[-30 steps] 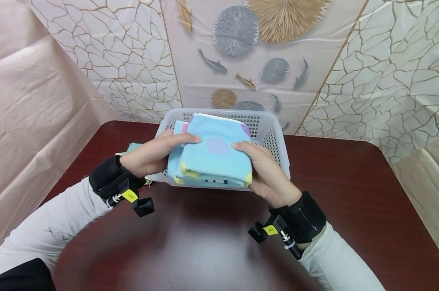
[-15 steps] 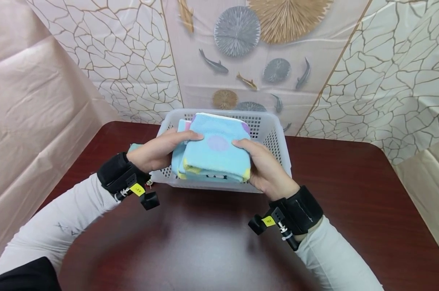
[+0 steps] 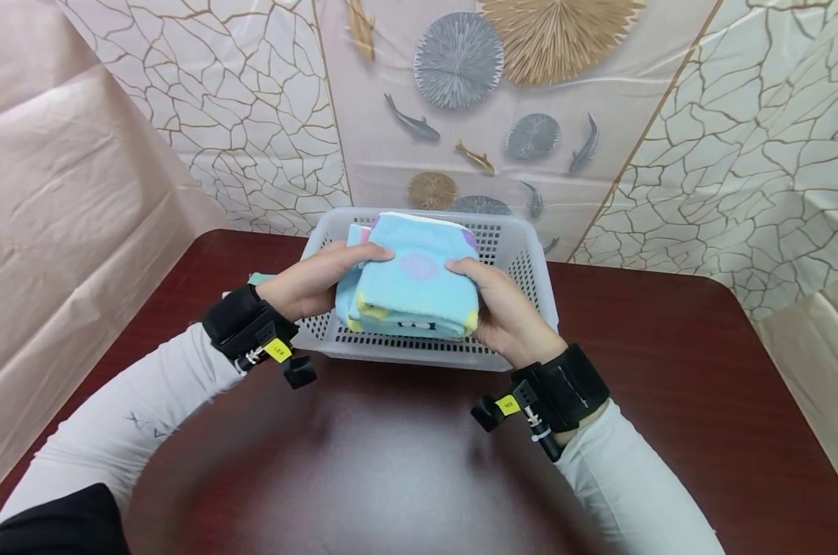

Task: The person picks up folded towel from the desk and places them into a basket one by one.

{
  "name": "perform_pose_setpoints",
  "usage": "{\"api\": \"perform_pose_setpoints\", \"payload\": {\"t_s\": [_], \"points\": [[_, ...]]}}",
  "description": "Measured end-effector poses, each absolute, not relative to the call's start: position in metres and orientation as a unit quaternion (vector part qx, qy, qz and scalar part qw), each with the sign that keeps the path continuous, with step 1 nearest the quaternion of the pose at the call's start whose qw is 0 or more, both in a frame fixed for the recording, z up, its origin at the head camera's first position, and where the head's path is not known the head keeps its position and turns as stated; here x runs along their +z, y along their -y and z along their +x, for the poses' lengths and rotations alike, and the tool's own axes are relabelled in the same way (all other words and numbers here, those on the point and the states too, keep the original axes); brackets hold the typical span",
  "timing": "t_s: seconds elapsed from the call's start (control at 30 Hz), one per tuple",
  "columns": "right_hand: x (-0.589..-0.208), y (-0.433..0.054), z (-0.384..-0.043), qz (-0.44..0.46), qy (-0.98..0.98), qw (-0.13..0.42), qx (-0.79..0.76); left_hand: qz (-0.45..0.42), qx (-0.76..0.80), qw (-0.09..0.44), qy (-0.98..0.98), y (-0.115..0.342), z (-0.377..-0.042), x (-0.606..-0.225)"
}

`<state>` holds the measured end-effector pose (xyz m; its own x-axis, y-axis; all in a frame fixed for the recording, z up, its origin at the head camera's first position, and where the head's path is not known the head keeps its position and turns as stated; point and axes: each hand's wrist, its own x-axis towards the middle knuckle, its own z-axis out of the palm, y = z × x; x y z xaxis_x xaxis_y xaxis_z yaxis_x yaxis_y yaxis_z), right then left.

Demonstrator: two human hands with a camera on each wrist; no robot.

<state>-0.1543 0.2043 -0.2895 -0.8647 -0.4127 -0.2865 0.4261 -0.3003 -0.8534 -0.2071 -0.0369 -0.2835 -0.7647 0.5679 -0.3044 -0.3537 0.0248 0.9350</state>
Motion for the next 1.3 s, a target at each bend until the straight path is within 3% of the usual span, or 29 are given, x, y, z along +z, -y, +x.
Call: {"api": "perform_pose_setpoints", "payload": {"t_s": [1.3], "points": [[-0.294, -0.207, -0.192, 0.023, -0.572, 0.267, -0.775, 0.056, 0.690, 0.320, -0.647, 0.029, -0.236, -0.297]]}}
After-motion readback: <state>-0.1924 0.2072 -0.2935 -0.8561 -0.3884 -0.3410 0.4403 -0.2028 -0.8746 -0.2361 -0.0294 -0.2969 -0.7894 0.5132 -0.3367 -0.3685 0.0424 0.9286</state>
